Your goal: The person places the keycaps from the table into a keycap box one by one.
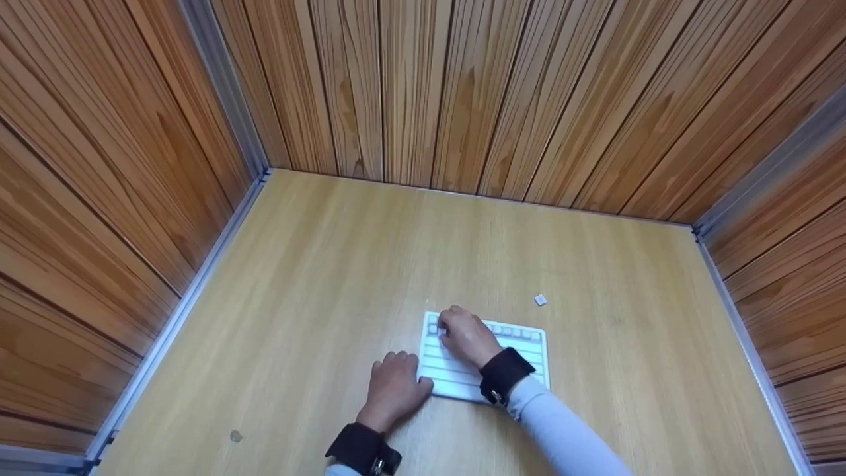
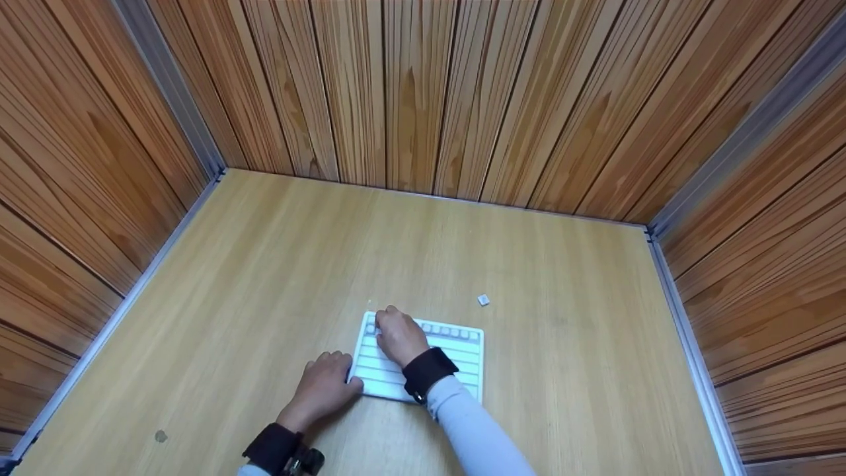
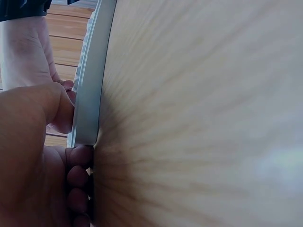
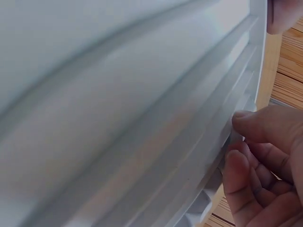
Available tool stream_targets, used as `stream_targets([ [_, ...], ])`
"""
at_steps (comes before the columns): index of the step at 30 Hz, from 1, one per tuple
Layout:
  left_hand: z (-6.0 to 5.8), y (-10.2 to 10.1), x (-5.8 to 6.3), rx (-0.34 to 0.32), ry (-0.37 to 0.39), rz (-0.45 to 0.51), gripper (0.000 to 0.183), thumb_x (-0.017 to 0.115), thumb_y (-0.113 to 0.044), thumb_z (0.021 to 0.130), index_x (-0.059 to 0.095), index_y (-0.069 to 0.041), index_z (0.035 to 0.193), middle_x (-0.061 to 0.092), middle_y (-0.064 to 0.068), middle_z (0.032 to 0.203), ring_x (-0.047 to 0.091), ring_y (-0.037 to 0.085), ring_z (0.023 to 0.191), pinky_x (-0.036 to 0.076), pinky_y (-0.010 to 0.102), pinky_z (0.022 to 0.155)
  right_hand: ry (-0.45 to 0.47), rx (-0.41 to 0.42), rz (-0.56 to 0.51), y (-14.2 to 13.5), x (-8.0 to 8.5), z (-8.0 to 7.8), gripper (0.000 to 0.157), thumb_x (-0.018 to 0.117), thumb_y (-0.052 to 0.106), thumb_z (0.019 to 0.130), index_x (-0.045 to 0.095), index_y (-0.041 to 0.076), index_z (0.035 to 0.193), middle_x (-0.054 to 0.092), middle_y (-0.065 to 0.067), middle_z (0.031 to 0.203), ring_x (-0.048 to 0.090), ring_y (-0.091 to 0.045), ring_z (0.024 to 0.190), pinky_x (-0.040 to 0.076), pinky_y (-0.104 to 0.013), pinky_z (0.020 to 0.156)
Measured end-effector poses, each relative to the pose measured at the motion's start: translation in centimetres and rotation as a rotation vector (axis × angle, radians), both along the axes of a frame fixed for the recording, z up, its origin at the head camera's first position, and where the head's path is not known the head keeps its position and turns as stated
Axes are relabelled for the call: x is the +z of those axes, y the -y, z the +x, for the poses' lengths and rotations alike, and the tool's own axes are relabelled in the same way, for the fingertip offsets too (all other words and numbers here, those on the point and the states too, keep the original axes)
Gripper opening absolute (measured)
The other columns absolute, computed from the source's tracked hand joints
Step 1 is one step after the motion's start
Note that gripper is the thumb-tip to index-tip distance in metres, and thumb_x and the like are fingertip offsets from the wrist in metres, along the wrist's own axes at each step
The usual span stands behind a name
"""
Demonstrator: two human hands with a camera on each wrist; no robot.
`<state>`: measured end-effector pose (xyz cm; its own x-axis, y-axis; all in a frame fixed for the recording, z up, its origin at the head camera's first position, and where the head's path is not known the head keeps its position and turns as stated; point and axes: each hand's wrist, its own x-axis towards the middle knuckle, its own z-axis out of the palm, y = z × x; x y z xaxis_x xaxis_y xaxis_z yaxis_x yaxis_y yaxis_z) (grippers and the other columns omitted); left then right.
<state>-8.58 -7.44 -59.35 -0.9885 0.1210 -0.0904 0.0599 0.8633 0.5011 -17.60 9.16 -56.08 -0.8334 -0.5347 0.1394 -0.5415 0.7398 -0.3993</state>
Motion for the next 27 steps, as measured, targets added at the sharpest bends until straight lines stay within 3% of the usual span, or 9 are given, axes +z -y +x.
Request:
stream_targets([
  [19, -0.5, -0.1, 0.2, -0.018, 0.006, 0.007, 0.023, 0.062, -0.032, 0.082, 0.059, -0.009, 0.084, 0.048, 0.001, 0.078, 0.040, 0.022, 0.077, 0.032, 0.040, 0.070, -0.025, -0.006, -0.050, -0.8, 0.5, 0.1, 0.018, 0.078, 0.005, 0.084, 0.068, 0.004, 0.098, 0.062, -0.006, 0.089, 0.063, -0.020, 0.077, 0.053, -0.033, 0.067],
  [23, -0.3, 0.0, 0.2, -0.014, 0.031, 0.010, 0.022, 0.062, -0.032, 0.082, 0.059, -0.010, 0.084, 0.047, 0.001, 0.078, 0.040, 0.022, 0.077, 0.032, 0.041, 0.070, 0.025, -0.097, -0.079, -2.4, 1.2, -0.5, 0.015, 0.074, 0.011, 0.088, 0.069, 0.004, 0.101, 0.064, -0.007, 0.092, 0.065, -0.022, 0.080, 0.055, -0.037, 0.072],
  [27, -0.3, -0.1, 0.2, -0.004, 0.049, 0.013, 0.021, 0.062, -0.031, 0.082, 0.057, -0.011, 0.082, 0.046, 0.001, 0.077, 0.039, 0.023, 0.076, 0.031, 0.040, 0.070, 0.029, -0.241, -0.054, -5.7, 2.0, -2.2, 0.015, 0.068, 0.015, 0.090, 0.070, 0.005, 0.101, 0.064, -0.012, 0.101, 0.065, -0.029, 0.090, 0.055, -0.042, 0.078],
])
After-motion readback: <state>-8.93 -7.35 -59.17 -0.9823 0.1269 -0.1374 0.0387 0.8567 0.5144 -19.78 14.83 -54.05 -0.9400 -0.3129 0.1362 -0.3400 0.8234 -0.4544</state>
